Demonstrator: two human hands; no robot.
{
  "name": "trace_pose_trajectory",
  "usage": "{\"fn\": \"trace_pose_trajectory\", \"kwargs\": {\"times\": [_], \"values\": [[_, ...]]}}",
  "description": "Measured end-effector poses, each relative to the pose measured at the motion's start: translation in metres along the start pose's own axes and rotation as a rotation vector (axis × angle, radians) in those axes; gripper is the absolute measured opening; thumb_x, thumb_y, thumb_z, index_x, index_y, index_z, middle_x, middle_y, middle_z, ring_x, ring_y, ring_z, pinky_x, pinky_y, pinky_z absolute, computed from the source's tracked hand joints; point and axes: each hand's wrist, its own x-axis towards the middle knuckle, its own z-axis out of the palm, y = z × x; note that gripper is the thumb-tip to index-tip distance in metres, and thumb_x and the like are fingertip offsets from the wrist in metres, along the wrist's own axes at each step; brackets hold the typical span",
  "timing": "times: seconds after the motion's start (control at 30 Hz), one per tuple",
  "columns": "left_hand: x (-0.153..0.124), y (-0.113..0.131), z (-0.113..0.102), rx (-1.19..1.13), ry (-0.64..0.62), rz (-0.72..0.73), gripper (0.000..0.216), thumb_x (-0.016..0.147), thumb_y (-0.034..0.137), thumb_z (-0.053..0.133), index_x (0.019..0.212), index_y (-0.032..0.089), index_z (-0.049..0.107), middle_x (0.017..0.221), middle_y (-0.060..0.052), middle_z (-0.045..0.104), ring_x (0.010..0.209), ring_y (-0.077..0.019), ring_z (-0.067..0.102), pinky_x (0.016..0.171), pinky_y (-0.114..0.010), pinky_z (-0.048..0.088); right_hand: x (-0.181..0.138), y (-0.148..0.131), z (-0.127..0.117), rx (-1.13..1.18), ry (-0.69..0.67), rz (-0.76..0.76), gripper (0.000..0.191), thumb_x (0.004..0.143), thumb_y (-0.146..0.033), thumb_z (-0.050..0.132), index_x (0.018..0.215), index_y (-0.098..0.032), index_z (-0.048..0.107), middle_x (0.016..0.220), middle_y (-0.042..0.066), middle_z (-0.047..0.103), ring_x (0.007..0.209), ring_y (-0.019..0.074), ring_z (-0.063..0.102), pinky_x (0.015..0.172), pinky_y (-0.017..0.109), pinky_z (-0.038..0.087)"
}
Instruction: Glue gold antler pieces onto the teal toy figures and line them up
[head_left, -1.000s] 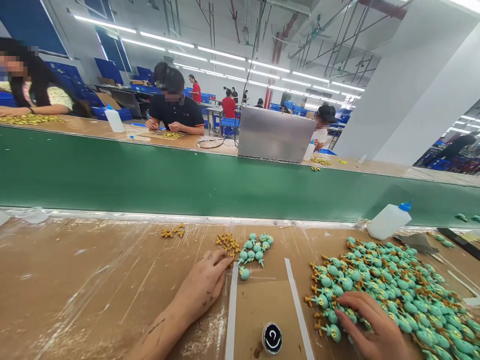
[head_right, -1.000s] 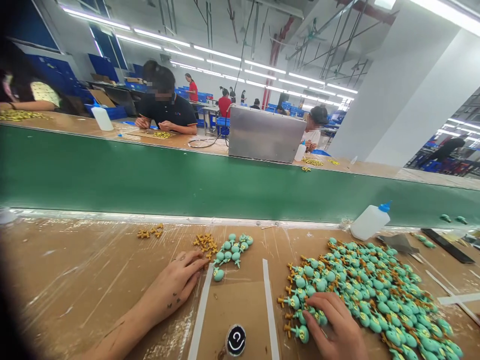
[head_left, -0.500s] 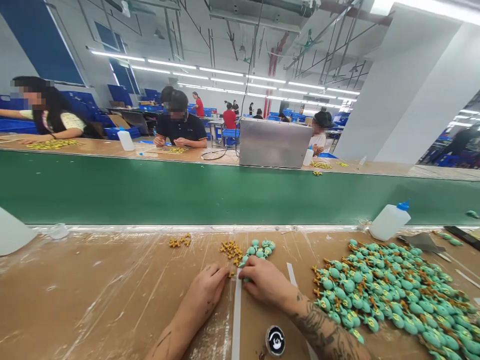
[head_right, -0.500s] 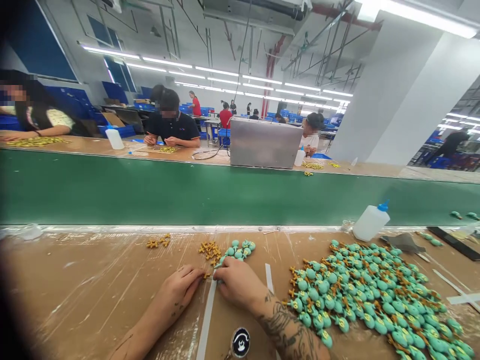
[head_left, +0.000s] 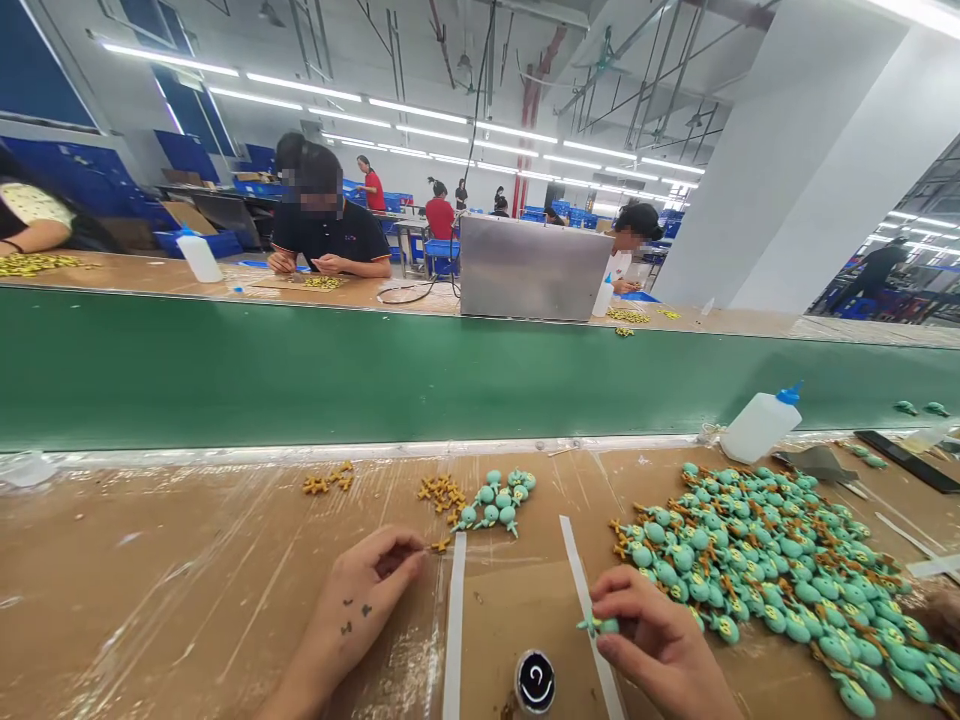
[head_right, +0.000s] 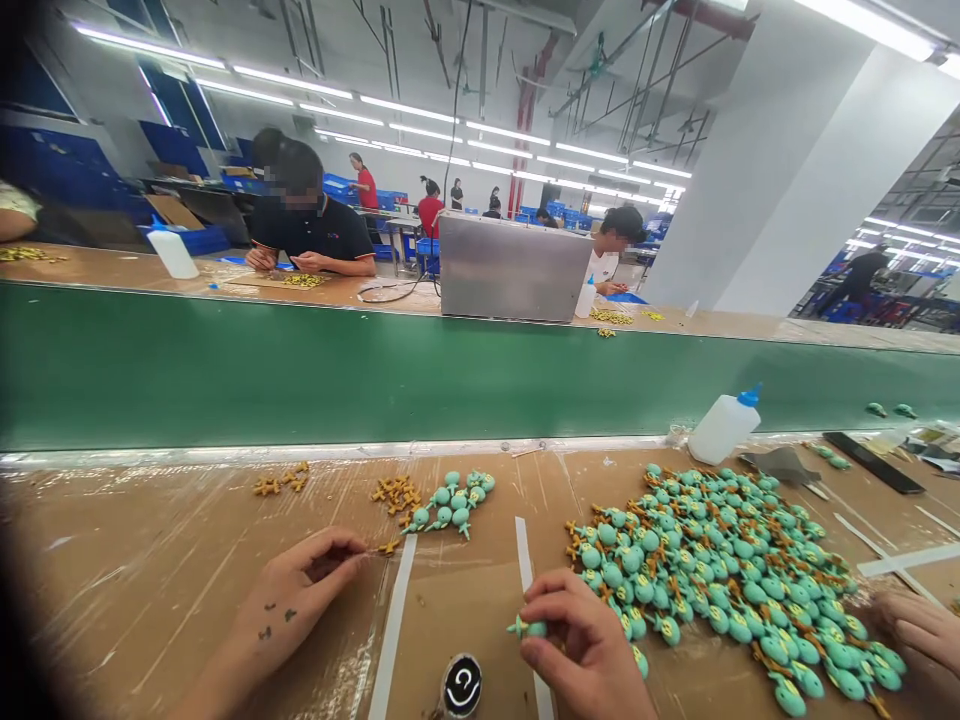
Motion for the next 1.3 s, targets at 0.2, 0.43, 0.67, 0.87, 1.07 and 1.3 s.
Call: {"fn": "trace_pose_trajectory", "kwargs": {"times": [0.2,0.43,0.67,0.87,1.07,1.3], "values": [[-0.031,0.035,0.026,-0.404,-0.225,-0.130,0.008,0.068,0.025,0.069,0.068,0.022,0.077,0.084,-0.004,0.077,0.083,-0.0222,0.070,0.076,-0.030,0.053,0.001,-0.021,0.003,-0.158,-0.203,-0.177,0.023,0.091,-0.037,0.079,0.114,-0.037,0.077,0.089,0.004,0.077,0.073,0.0190,0.073,0.066,0.022,0.062],[-0.071,0.037,0.050,-0.831,-0.167,-0.394,0.015,0.063,0.027,0.087,0.074,0.019,0.081,0.071,-0.003,0.077,0.064,-0.0157,0.066,0.065,-0.026,0.052,0.006,-0.017,0.009,-0.209,-0.381,-0.257,0.030,0.094,-0.031,0.077,0.123,-0.039,0.072,0.094,0.005,0.078,0.080,0.0205,0.077,0.070,0.024,0.063],[-0.077,0.033,0.066,-1.028,-0.103,-0.398,0.036,0.045,0.040,0.101,0.067,0.018,0.082,0.072,-0.002,0.078,0.063,-0.0101,0.065,0.058,-0.018,0.048,0.005,-0.011,0.007,-0.191,-0.409,-0.250,0.030,0.096,-0.034,0.075,0.125,-0.040,0.071,0.094,0.005,0.078,0.081,0.0207,0.076,0.072,0.026,0.063],[-0.080,0.042,0.070,-1.028,-0.141,-0.469,0.047,0.049,0.055,0.098,0.068,0.017,0.079,0.052,0.000,0.071,0.050,-0.0104,0.062,0.053,-0.021,0.049,0.013,-0.030,0.024,-0.041,-0.196,-0.260,0.019,0.096,-0.045,0.073,0.112,-0.036,0.078,0.090,0.006,0.079,0.079,0.0195,0.076,0.071,0.022,0.064],[-0.080,0.043,0.072,-1.010,-0.110,-0.480,0.050,0.053,0.060,0.094,0.066,0.015,0.077,0.053,0.000,0.070,0.045,-0.0084,0.060,0.045,-0.018,0.046,0.019,-0.037,0.043,0.066,-0.155,-0.220,0.019,0.094,-0.045,0.076,0.109,-0.035,0.080,0.090,0.007,0.078,0.083,0.0207,0.076,0.073,0.024,0.064],[-0.080,0.024,0.078,-0.999,-0.207,-0.415,0.050,0.058,0.061,0.091,0.066,0.014,0.075,0.050,-0.001,0.069,0.044,-0.0093,0.060,0.044,-0.019,0.047,0.018,-0.032,0.051,0.108,-0.140,-0.175,0.019,0.092,-0.045,0.078,0.106,-0.033,0.081,0.089,0.009,0.078,0.080,0.0217,0.075,0.069,0.024,0.064]]}}
